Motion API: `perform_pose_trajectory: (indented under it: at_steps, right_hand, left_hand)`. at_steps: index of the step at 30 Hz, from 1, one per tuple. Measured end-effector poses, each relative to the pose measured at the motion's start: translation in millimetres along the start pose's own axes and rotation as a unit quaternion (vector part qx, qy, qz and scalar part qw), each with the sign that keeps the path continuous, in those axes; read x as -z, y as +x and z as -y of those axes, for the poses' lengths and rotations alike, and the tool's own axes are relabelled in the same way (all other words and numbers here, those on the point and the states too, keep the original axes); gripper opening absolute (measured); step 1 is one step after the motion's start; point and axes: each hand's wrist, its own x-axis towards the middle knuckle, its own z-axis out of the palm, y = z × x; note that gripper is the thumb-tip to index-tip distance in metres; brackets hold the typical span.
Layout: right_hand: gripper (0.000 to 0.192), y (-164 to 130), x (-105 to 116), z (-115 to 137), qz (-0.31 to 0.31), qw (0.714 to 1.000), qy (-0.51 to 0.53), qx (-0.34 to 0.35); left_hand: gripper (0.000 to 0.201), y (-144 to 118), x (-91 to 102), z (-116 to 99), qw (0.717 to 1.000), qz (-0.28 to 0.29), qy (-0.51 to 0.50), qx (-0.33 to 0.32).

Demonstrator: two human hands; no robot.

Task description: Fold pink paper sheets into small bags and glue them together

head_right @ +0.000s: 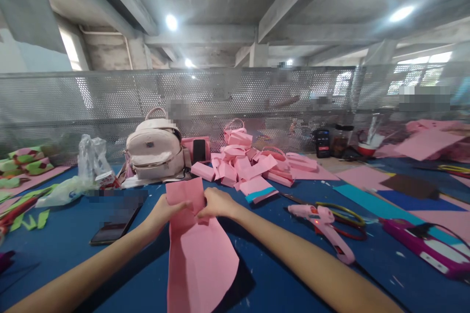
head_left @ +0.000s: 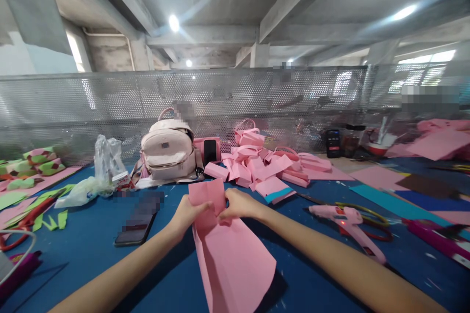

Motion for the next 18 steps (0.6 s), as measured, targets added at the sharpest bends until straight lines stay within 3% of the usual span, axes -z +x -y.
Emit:
perform_pose_trajectory:
  at_steps: [10, 18]
  right_hand:
    - [0.035, 6, -9, -1, 0.019, 0.984, 0.162, 0.068]
    - [0.033, 7, -8, -3, 0.031, 0.977, 0.200, 0.070]
  left_hand:
    - [0.040, -1, 2.7, -4, 0.999, 0.006, -0.019, 0.031]
    - [0.051, -2, 4.5, -10, 0.996, 0.038, -0.056, 0.052]
